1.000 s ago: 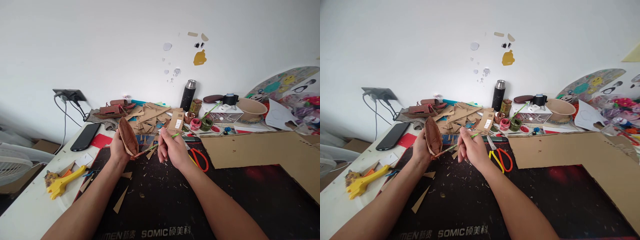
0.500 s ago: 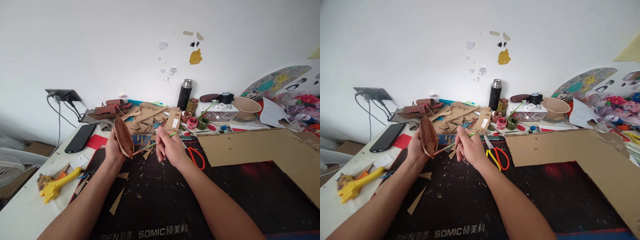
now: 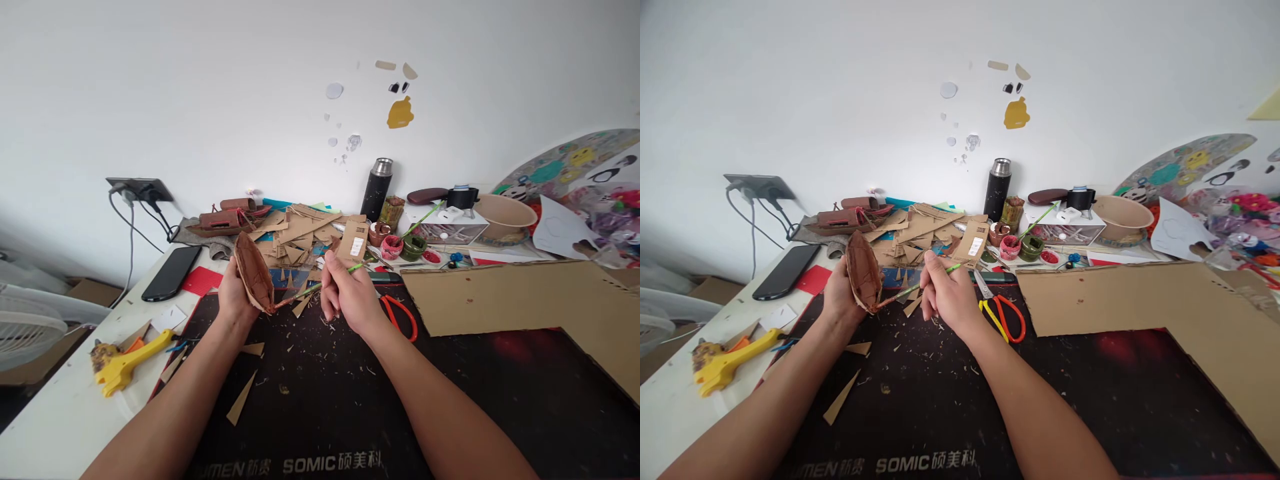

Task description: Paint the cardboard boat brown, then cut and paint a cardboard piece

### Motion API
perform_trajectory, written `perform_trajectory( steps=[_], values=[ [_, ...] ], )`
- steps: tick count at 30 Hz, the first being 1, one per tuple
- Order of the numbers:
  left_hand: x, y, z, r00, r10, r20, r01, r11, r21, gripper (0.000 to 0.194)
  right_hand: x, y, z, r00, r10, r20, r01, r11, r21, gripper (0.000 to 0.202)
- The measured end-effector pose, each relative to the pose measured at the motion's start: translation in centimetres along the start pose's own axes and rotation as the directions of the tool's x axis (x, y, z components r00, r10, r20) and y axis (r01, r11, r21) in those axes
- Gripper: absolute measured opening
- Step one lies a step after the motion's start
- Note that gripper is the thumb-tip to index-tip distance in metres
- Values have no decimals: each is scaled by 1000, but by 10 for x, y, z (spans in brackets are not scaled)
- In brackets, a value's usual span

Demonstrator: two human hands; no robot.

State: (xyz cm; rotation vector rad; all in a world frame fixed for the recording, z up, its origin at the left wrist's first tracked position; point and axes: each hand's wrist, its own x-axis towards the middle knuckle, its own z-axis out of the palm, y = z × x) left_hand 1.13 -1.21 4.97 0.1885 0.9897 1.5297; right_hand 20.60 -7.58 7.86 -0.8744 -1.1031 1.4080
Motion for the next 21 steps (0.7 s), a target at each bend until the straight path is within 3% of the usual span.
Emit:
perform_trajectory(
  steps=[7,13,21],
  values=[
    [0,2,-1,999,-37,37,37,999,-6,33,3,4,-3,999,-5,-50,10,996,90,57],
    [2,3,-3,996,-75,41,76,996,-42,52,3,2,-4,999,31,-37,-28,997,74,58],
    [7,1,-5,1000,-21,22,22,997,-69,40,1,0,-2,999,53,11,-54,997,63,61]
  ],
)
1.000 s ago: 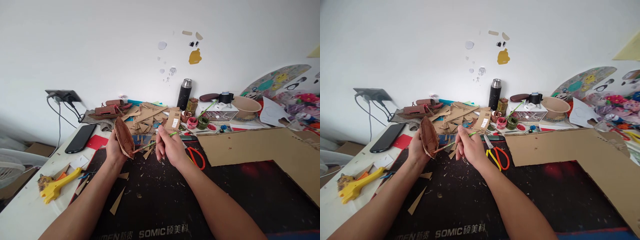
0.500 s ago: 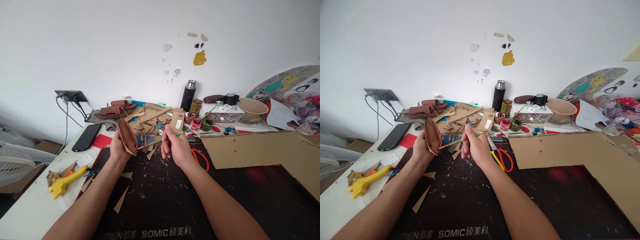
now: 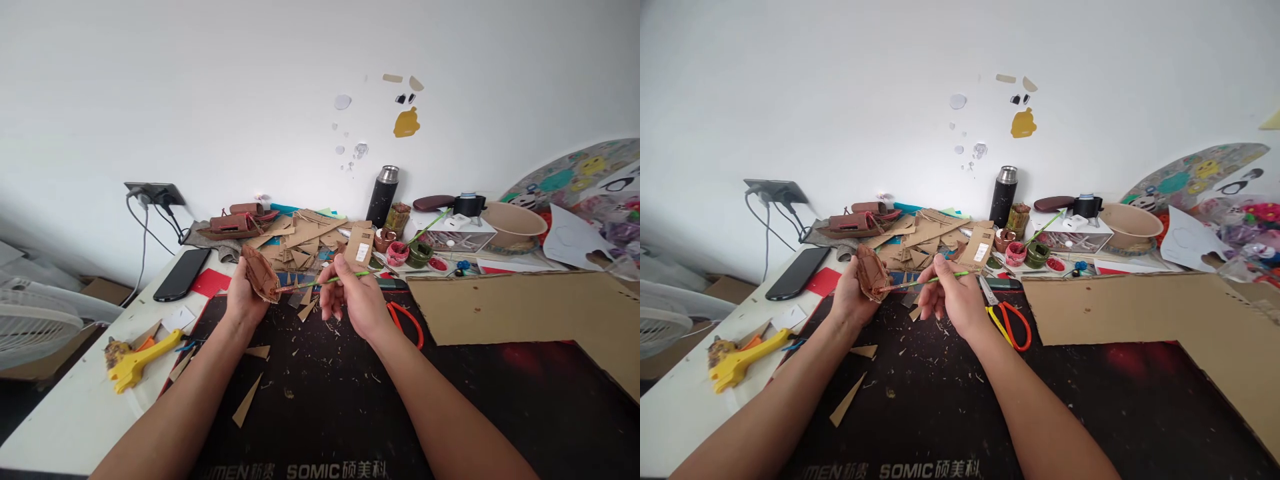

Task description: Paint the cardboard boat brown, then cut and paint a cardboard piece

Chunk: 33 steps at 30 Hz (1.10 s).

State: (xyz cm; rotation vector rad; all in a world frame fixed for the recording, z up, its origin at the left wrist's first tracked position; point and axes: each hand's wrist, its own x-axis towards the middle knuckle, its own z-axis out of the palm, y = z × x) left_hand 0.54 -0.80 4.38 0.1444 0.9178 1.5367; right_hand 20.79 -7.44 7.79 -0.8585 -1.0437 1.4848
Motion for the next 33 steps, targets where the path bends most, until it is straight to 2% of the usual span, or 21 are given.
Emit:
perform_trajectory(
  steps=[8,15,19,24,29,33],
  values=[
    [-5,-2,3,987,148,-68,-148,989,8,30,-1,2,1,996,-82,-18,82,997,2,61],
    [-4,-3,2,975,169,-141,-163,985,51,25,-4,3,5,1000,-6,27,9,994,-106,65],
    [-3,-1,1,966,200,-165,-197,980,36,23,-3,-1,3,999,-40,2,40,992,-117,66],
    [-4,-3,3,963,220,-156,-213,975,61,24,-1,1,1,995,-90,-53,87,995,-49,63],
    [-5,-4,3,964,214,-158,-207,976,62,24,-3,3,5,1000,-15,27,17,997,-74,64],
    [-6,-2,2,968,209,-141,-205,978,40,25,-3,0,3,999,-38,4,38,995,-89,66]
  ],
)
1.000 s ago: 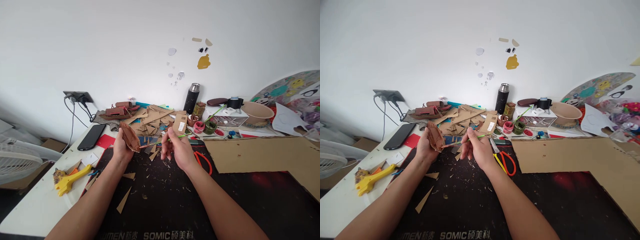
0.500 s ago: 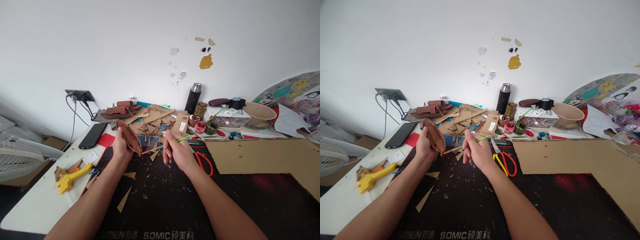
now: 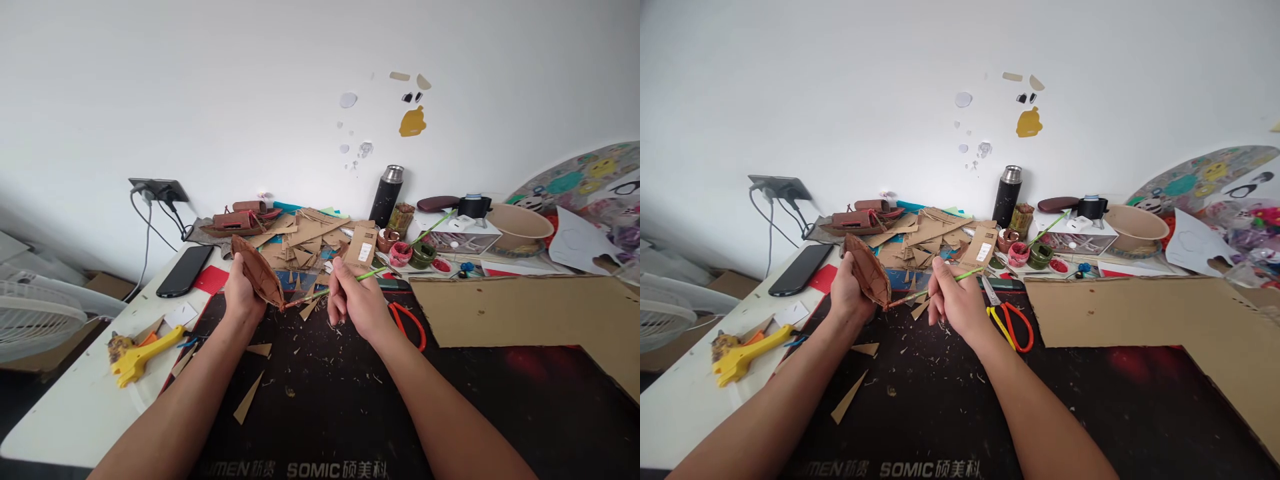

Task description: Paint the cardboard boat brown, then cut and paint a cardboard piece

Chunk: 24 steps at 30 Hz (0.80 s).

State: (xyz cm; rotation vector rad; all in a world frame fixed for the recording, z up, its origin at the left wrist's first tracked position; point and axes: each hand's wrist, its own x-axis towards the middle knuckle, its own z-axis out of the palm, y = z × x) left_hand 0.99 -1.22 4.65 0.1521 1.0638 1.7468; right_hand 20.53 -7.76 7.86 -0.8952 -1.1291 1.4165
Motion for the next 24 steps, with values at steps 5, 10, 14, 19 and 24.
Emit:
perform_trajectory(
  steps=[5,10,14,19,24],
  values=[
    [-1,-1,2,1000,-2,10,2,1000,-4,25,1,2,-1,1000,-10,-19,11,999,50,65],
    [-1,0,1,1000,-22,7,22,1000,10,28,0,2,0,1000,11,16,-12,1000,26,66],
    [-1,2,1,999,-26,27,26,1000,3,30,1,2,-2,999,-32,-23,33,998,52,67],
    [-2,4,2,996,-70,49,69,997,27,35,4,7,-2,999,-13,-32,16,996,91,66],
    [-6,4,1,969,-182,167,174,983,63,41,6,9,-1,998,17,-68,-9,993,116,62]
  ],
)
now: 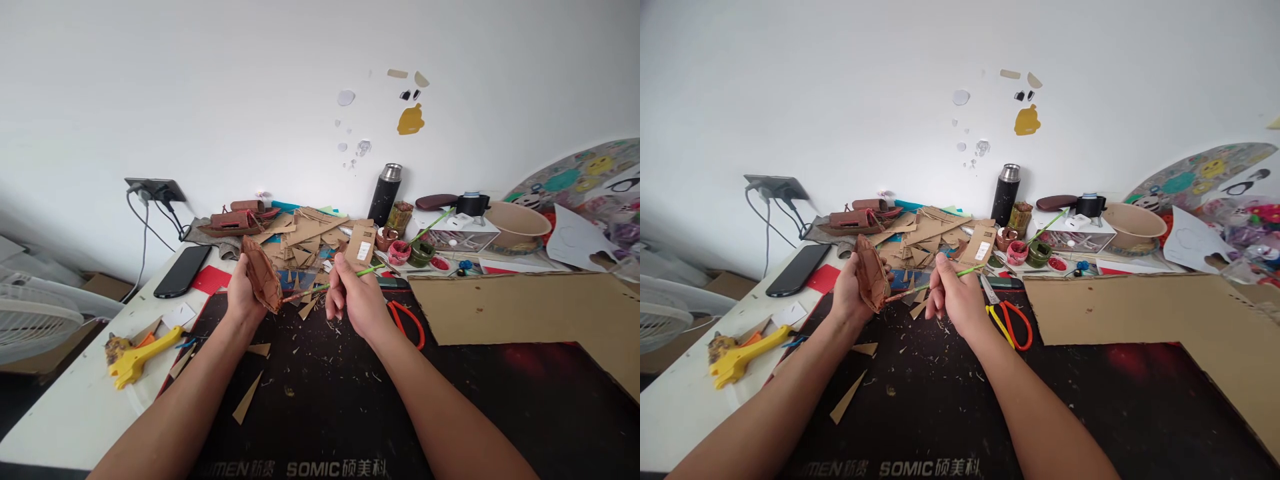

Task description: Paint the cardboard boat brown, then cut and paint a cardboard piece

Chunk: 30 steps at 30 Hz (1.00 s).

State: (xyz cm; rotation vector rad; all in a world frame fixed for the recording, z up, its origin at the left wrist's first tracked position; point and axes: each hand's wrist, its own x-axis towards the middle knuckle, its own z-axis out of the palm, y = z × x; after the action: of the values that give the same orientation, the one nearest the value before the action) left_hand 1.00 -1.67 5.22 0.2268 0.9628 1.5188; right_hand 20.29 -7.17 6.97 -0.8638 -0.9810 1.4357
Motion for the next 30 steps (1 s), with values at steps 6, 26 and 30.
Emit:
perform_trajectory(
  steps=[6,26,30],
  values=[
    [-8,-6,3,997,-63,47,62,998,26,39,4,3,-2,997,-33,-74,35,999,28,60],
    [-7,-6,2,991,-73,116,74,997,-3,44,6,3,-2,995,-33,-93,38,998,50,61],
    [-5,-4,0,993,-89,81,88,996,13,44,2,0,2,999,-13,-41,15,999,48,61]
  ],
)
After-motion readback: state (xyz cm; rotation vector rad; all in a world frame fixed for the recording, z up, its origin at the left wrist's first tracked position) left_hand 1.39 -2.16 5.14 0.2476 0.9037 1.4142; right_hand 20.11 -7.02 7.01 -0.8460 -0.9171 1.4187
